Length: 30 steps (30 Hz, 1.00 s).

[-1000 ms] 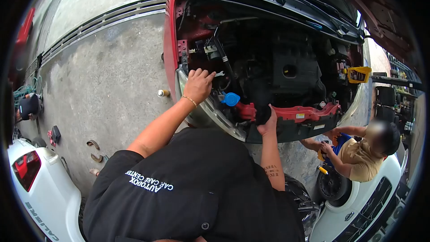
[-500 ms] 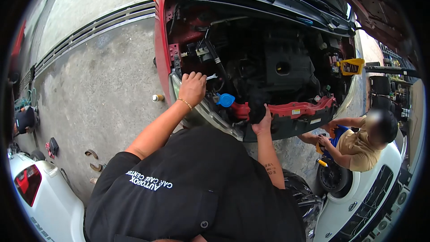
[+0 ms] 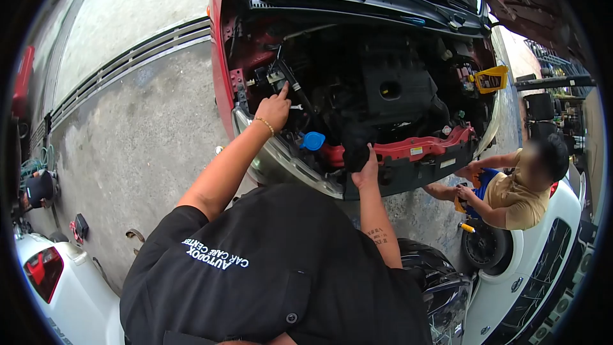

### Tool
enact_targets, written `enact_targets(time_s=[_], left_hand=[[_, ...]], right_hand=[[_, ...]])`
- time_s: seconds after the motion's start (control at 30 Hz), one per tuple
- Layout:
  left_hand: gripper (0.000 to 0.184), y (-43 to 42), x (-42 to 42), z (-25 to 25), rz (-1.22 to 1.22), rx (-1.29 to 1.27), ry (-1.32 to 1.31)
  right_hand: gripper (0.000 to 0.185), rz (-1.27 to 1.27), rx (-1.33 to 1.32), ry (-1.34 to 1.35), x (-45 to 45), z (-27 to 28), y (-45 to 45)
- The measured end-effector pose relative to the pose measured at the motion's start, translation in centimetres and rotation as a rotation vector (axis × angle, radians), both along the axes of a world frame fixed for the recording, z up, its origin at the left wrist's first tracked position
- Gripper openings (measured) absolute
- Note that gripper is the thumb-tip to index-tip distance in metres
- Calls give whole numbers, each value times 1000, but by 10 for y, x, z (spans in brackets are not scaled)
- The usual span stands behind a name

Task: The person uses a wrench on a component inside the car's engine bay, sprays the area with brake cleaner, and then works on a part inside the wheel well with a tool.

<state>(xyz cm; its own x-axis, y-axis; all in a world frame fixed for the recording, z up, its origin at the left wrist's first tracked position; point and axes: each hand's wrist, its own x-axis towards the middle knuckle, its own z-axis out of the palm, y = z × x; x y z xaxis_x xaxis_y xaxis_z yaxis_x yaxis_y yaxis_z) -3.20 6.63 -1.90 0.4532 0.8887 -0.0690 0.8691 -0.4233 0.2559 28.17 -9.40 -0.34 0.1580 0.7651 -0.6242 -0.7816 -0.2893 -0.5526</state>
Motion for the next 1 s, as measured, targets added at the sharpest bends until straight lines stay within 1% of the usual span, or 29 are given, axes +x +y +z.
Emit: enact_targets(time_s=[0.03, 0.13, 0.23, 0.3, 0.43, 0.5, 0.6, 0.83, 0.9, 1.0], left_hand=[[21, 5, 1, -4, -2, 7, -2], [31, 16, 4, 1, 17, -215, 136], [26, 13, 4, -1, 24, -207, 91], [26, 13, 5, 0, 24, -211, 93], [25, 11, 5, -5, 45, -205, 76], [25, 11, 5, -1, 43, -216, 75], [25, 11, 5, -1, 51, -220, 69], [25, 12, 4, -4, 57, -217, 67], [25, 12, 4, -3, 51, -221, 66], [25, 11, 4, -2, 50, -221, 61]], right_hand=[[37, -2, 7, -2, -1, 2, 0], [37, 21, 52, 25, -2, 4, -3], [38, -9, 13, -11, 2, -5, -4], [42, 15, 52, 31, 4, -7, -5], [41, 0, 25, 32, 4, -4, -4], [41, 47, 33, 47, 8, -6, -4], [41, 16, 13, 11, 6, -5, -4], [41, 8, 13, 34, 8, -10, -5], [42, 41, 27, 64, 10, -10, -6], [41, 19, 17, 41, 7, -8, -4]])
